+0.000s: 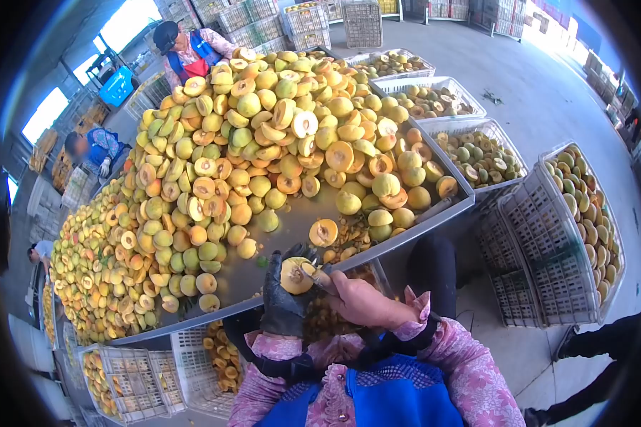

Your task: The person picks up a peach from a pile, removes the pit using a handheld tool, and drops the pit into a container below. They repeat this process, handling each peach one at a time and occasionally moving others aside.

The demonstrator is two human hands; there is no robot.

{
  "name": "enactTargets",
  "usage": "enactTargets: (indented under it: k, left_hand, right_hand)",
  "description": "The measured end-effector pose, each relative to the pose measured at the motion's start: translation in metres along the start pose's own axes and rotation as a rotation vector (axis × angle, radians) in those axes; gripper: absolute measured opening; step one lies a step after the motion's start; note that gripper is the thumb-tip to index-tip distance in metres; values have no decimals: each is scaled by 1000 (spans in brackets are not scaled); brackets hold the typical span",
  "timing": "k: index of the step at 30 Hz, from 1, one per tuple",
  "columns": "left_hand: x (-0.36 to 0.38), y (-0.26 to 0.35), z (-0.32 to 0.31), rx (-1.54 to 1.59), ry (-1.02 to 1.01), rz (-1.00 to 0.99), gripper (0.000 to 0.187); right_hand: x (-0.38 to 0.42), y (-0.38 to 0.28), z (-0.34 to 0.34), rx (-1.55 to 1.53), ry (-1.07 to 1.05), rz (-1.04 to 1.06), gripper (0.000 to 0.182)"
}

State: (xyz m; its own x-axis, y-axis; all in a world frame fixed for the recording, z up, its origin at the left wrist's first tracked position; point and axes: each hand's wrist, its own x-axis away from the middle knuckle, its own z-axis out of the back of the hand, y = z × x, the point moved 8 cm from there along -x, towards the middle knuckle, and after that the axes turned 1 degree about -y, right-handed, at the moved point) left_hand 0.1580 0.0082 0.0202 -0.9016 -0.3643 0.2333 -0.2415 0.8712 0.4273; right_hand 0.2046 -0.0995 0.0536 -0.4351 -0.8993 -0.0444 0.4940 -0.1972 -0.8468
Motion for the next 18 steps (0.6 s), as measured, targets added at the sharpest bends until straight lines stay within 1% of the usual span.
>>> enactTargets:
  k: [2,5,12,14,15,17,18]
  left_hand:
    - [-3,3,16,-112,34,-42,50]
    - [-5,0,24,-183,34,-62,49]
    - [0,-2,26,-221,34,-102,47]
    - [5,6,12,-650,-14,-230,43]
    - [9,7,8,-648,-14,-227,43]
    - [22,15,-17,-1307,-83,-444,36]
    - [20,13,-16,-1307,-83,-442,36]
  right_hand:
    - [1,-2,-6,65,-74,-25,27]
    - [1,-8,-4,80,-50,12,25]
    - [1,-9,-10,114,-55,13,26]
    - [1,-10,-12,151,-77,2,25]
    - [2,-9,-13,151,-78,-1,25]
    - [3,-2,-18,171,-125,-56,23]
    - [3,-1,-19,169,-125,-58,23]
